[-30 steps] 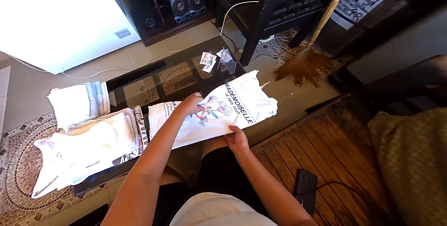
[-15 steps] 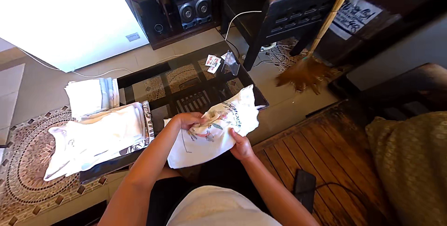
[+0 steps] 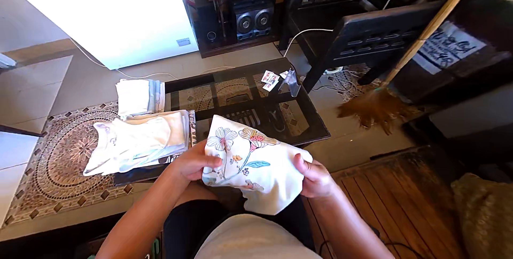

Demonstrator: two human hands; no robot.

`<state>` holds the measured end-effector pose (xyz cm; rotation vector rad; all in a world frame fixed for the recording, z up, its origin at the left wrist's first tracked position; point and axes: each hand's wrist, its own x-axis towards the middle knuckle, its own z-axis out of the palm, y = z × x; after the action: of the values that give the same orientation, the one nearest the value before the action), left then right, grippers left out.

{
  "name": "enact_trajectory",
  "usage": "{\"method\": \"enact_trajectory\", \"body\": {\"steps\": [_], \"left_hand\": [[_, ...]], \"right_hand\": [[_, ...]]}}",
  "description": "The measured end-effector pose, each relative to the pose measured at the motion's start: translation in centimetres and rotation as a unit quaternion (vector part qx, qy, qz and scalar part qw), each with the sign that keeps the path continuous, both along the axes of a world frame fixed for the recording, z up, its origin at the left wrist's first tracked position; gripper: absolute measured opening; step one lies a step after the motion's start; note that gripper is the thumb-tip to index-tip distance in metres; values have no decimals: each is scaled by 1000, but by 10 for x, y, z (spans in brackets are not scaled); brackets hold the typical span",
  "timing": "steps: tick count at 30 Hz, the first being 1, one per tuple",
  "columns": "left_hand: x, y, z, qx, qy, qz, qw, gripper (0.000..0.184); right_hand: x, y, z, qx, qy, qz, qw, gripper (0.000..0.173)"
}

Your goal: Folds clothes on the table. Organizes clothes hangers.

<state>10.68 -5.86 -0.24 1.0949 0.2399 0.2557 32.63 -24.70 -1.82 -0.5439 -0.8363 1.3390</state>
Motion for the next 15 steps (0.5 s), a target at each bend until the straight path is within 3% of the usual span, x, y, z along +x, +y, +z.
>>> {"method": "enact_trajectory", "body": {"steps": [4,8,10,12,15], "left_hand": [[-7,-34,45,-20,130,132,983,32],[4,-50,44,-16,117,267,956,35],[16,-38,42,-56,138,258,955,25],[36,-14,35,-87,171,250,949,17],[70,35,31,-42,169,283,943,24]], "right_hand": [[0,-2,33,-77,-37,12,996,31],[5,11,47,-136,-31,15,990,26],[11,30,46,-189,-58,-12,980,20],[23,59,43,-216,-119,-32,969,29],[48,114,54,-225,-218,-72,947,28]]}}
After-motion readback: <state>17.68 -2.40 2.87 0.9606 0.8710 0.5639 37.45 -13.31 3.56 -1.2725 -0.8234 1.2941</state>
